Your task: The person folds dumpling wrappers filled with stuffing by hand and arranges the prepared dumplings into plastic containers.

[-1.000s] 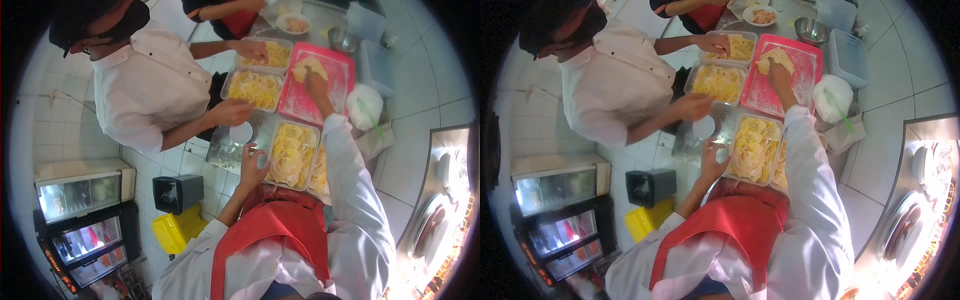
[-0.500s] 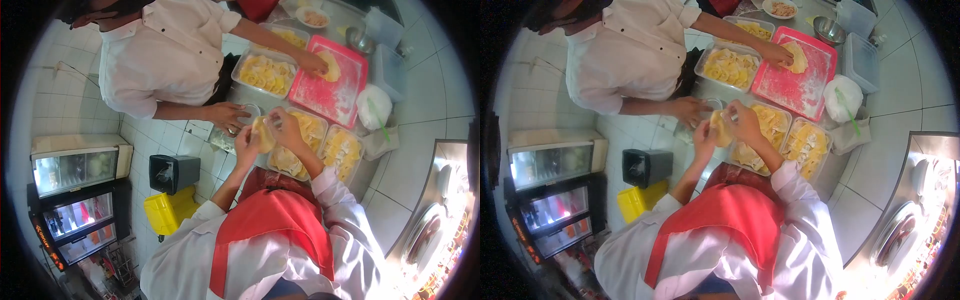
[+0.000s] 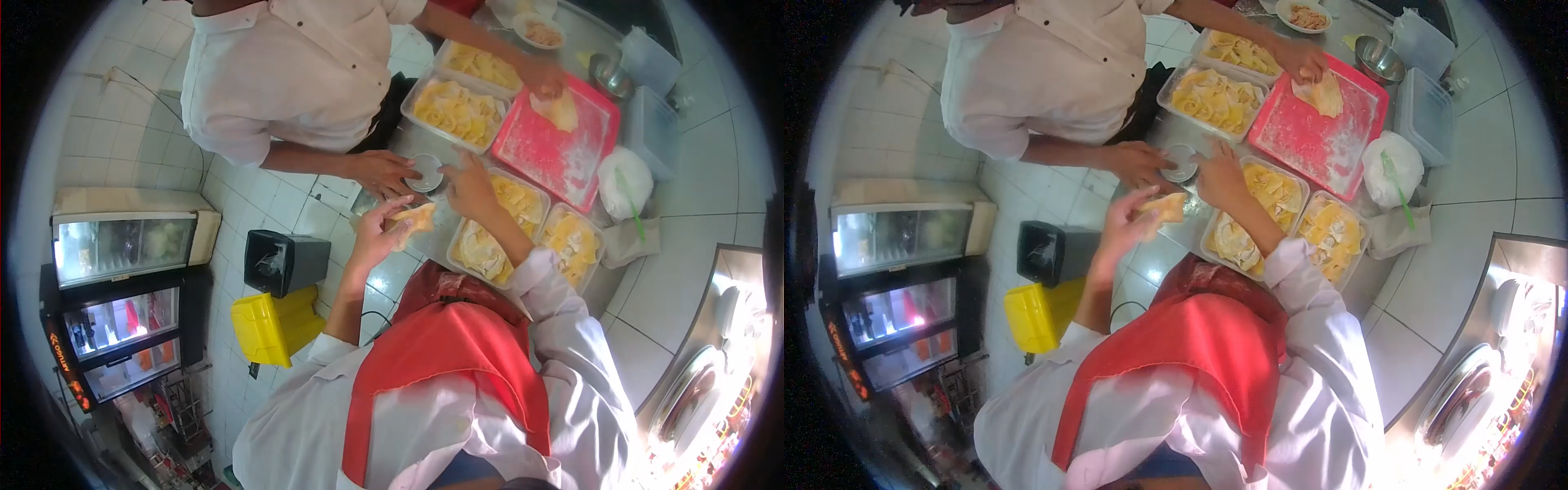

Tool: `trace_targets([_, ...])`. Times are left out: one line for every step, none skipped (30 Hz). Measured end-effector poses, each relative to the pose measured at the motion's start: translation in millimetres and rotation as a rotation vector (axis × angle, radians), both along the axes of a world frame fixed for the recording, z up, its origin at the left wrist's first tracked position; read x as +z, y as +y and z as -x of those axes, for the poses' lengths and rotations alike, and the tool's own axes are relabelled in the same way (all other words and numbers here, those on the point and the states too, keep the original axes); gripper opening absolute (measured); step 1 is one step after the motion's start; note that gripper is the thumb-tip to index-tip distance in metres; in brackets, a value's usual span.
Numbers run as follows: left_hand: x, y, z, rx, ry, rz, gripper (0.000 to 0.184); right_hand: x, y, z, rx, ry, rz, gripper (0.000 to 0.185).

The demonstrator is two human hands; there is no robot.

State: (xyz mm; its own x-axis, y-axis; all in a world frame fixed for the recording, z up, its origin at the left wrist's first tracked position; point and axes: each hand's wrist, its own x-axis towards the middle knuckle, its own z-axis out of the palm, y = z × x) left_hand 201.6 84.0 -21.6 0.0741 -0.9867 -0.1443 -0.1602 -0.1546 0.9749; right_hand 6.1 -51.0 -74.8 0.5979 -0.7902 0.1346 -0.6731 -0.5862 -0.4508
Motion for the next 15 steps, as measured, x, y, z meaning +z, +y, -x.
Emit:
trace_targets([6,-4,2,-0.043,0.010,-0.049,0.042,7,2,6,0.048,-0.239,-0.116,0.043])
trace_targets([10,-9,6,-0.047,0.016,-0.050,0.042,16,5,13,0.091,-0.477,-0.230,0.043])
trace_targets([12,-16,10,-0.095,0.074,-0.050,0.040,31,8,19,0.082,-0.472,-0.228,0.043])
trace_targets([14,-22,14,-0.145,0.131,-0.050,0.039,49,13,25,0.136,-0.568,-0.548,0.049])
trace_targets([16,-29,17,-0.160,0.135,-0.048,0.039,61,18,30,0.187,-0.663,-0.866,0.055])
trace_targets([19,-36,21,-0.175,0.102,-0.038,0.036,67,22,36,0.173,-0.665,-0.857,0.055])
trace_targets([20,-41,24,-0.189,0.069,-0.028,0.033,71,27,42,0.161,-0.722,-0.876,0.056])
trace_targets([17,-44,29,-0.200,0.070,-0.024,0.033,74,29,46,0.151,-0.780,-0.893,0.058])
trace_targets([10,-47,36,-0.109,0.434,-0.012,0.034,75,29,51,0.144,-0.783,-0.885,0.058])
trace_targets([3,-48,43,-0.011,0.797,-0.006,0.034,76,29,56,0.095,-0.855,-0.886,0.059])
trace_targets([-3,-46,53,-0.019,0.797,-0.006,0.034,77,30,61,0.047,-0.926,-0.887,0.060])
trace_targets([-9,-40,65,-0.008,1.032,-0.128,0.035,80,32,66,0.041,-0.929,-0.880,0.060])
trace_targets([-11,-37,78,0.002,1.262,-0.257,0.035,84,34,71,0.006,-0.897,-0.840,0.059])
trace_targets([-11,-36,89,-0.085,1.239,-0.288,0.035,86,34,75,-0.033,-0.868,-0.801,0.059])
trace_targets([-15,-39,93,-0.097,1.236,-0.301,0.035,85,35,80,-0.049,-0.875,-0.796,0.059])
